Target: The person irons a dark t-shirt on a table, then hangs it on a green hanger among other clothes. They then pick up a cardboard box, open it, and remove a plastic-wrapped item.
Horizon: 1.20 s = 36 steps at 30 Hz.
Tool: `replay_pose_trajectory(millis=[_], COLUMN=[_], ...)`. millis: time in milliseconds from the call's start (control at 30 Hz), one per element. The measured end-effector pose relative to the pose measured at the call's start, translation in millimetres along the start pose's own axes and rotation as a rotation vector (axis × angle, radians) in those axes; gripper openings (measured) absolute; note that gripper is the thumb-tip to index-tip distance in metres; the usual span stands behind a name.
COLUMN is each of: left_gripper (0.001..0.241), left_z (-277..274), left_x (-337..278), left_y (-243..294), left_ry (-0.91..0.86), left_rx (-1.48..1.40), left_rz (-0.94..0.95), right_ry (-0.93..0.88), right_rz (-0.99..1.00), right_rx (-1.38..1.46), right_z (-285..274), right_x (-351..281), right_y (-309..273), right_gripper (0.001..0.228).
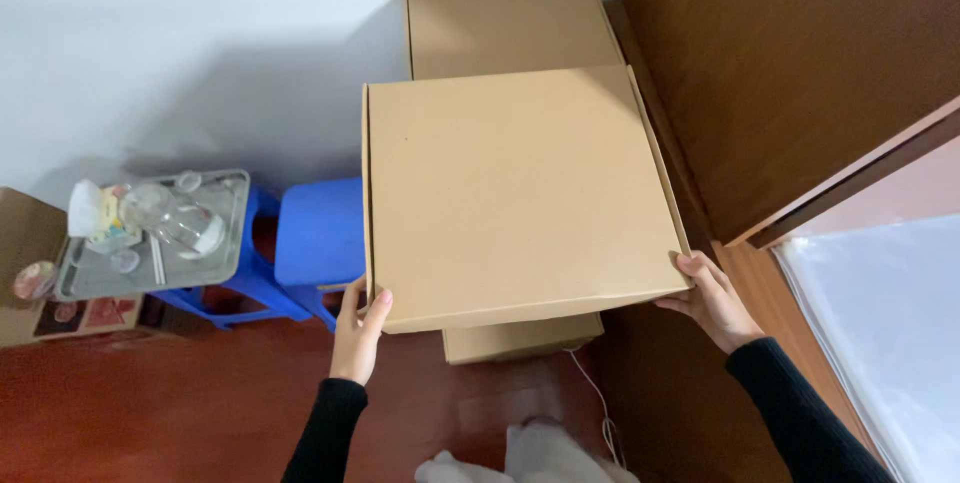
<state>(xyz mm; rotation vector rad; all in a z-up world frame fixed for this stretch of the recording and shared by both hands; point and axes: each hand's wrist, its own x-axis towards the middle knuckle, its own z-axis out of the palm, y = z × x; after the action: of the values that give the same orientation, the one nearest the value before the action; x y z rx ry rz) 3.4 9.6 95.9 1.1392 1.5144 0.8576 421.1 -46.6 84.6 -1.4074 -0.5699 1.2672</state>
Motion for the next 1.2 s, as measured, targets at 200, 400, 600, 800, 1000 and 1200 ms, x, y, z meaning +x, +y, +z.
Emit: replay_pose_trajectory(millis=[200, 400, 600, 800, 1000, 1200], left_gripper=[0.065, 0.063, 0.053, 0.051, 0.059, 0.054], left_z=[-14.4, -23.7, -44.2, -64.4, -70.3, -37.3], left_x=[6.3, 47.1, 52.1, 75.3, 64.6, 47.6], left_y=[38.3, 35.2, 68.6, 54.1, 57.9, 60.5], left_ry=[-0.079, -0.175, -0.307, -0.457, -0.711, -0.903], left_rx=[-0.005, -0.012, -0.147, -0.079, -0.111, -0.061], left_rz=[0.068, 0.183, 0.159, 0.283, 0.237, 0.305], right_ry=[0.061, 0.151, 0.313, 0.453, 0.635, 0.813], right_rz=[-0.06, -0.122, -0.125, -0.177, -0.176, -0.202], right_rx=[0.049, 0.119, 0.21, 0.261, 0.295, 0.36], right_z=[9.0, 23.7, 79.0, 103.6, 121.0, 110.2], right_x=[-8.2, -29.9, -97.1, -146.5, -213.5, -279.6], right_y=[-12.4, -11.0, -19.8, 14.2, 40.2, 69.9], right_gripper=[0.025, 0.026, 0.016, 0.016, 0.015, 0.017])
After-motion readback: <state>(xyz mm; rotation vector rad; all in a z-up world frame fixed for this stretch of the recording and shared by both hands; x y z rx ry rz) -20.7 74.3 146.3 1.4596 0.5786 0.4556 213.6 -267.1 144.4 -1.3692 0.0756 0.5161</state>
